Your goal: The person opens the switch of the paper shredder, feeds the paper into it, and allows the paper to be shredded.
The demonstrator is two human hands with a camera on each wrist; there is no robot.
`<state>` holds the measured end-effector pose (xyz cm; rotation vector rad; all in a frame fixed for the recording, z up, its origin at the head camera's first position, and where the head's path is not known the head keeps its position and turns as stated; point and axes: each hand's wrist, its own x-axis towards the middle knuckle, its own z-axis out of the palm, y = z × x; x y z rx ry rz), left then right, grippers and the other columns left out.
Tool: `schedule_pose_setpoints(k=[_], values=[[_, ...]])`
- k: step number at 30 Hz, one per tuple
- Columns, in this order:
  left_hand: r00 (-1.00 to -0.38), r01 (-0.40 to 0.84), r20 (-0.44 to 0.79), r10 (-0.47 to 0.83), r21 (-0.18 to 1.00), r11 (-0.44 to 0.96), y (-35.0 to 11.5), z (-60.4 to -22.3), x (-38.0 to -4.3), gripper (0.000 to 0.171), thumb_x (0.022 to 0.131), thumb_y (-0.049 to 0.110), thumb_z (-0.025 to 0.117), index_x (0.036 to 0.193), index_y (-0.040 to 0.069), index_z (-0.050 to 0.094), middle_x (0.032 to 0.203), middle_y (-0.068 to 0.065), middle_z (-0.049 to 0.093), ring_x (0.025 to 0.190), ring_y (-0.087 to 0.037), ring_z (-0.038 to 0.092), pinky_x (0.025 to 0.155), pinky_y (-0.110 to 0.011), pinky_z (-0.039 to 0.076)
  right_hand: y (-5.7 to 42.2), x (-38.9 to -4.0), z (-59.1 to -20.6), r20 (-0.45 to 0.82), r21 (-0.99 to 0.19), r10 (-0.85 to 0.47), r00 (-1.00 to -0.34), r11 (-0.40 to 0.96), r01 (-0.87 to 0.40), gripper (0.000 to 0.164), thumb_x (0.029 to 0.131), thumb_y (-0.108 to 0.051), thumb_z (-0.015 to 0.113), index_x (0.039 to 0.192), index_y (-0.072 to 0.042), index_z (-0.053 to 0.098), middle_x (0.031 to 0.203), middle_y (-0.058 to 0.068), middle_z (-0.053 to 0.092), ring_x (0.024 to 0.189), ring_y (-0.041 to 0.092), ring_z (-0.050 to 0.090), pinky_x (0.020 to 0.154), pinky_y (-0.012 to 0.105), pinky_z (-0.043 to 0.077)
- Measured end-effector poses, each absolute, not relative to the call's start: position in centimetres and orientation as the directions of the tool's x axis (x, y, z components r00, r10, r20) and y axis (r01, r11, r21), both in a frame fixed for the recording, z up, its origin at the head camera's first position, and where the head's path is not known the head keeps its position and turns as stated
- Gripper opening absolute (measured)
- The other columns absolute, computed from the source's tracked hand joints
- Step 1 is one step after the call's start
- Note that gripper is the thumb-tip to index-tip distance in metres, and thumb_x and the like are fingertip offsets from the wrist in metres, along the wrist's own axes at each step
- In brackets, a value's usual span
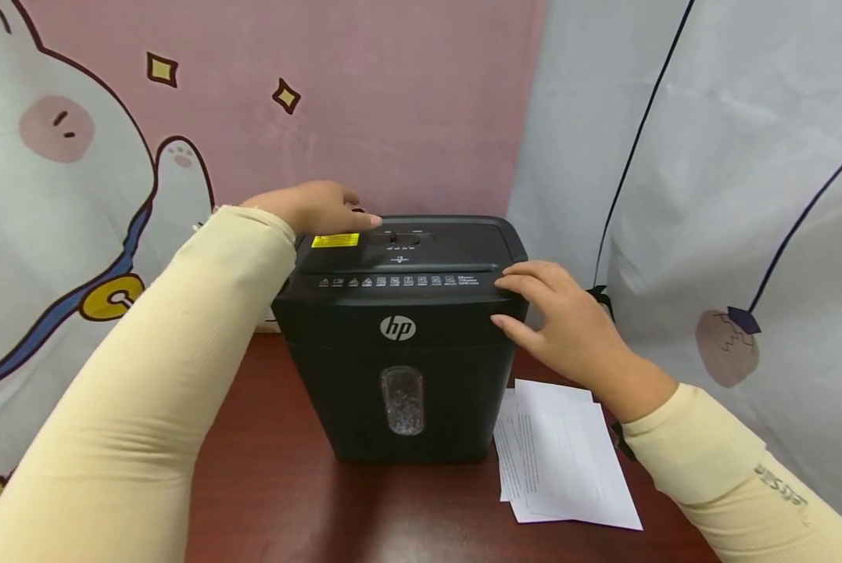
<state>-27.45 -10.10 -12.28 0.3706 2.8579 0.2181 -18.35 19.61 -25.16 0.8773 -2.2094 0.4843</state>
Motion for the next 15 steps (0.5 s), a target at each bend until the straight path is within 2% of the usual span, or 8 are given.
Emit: schedule_pose_setpoints(k=[9, 15], values=[[-0.958, 0.233, -0.104, 0.268, 0.265, 0.936, -12.1, -13.2, -26.4, 0.074, 0.097, 0.050, 0.048, 0.153, 0.007, 0.025, 0.157, -0.019, 0.024, 0.144, -0.039, 0.020, 0.114, -0.056, 0.020, 20.0, -18.5, -25.0, 0.730, -0.096, -0.418, -0.542, 0.721, -0.686, 0.044, 0.077, -0.015, 0.081, 0.116, -0.003, 0.065, 0.122, 0.012, 0.059, 0.116, 0.030, 0.052, 0.087, 0.046, 0.050], [-0.962, 0.257, -0.031, 0.273, 0.253, 0.933, -13.4, -14.1, -25.3, 0.075, 0.096, 0.051, 0.050, 0.153, 0.009, 0.025, 0.157, -0.018, 0.024, 0.143, -0.040, 0.022, 0.112, -0.059, 0.021, 20.4, -18.6, -24.9, 0.732, -0.115, -0.389, -0.559, 0.738, -0.665, 0.047, 0.077, -0.016, 0.080, 0.120, -0.005, 0.063, 0.126, 0.011, 0.058, 0.117, 0.029, 0.053, 0.077, 0.048, 0.052]])
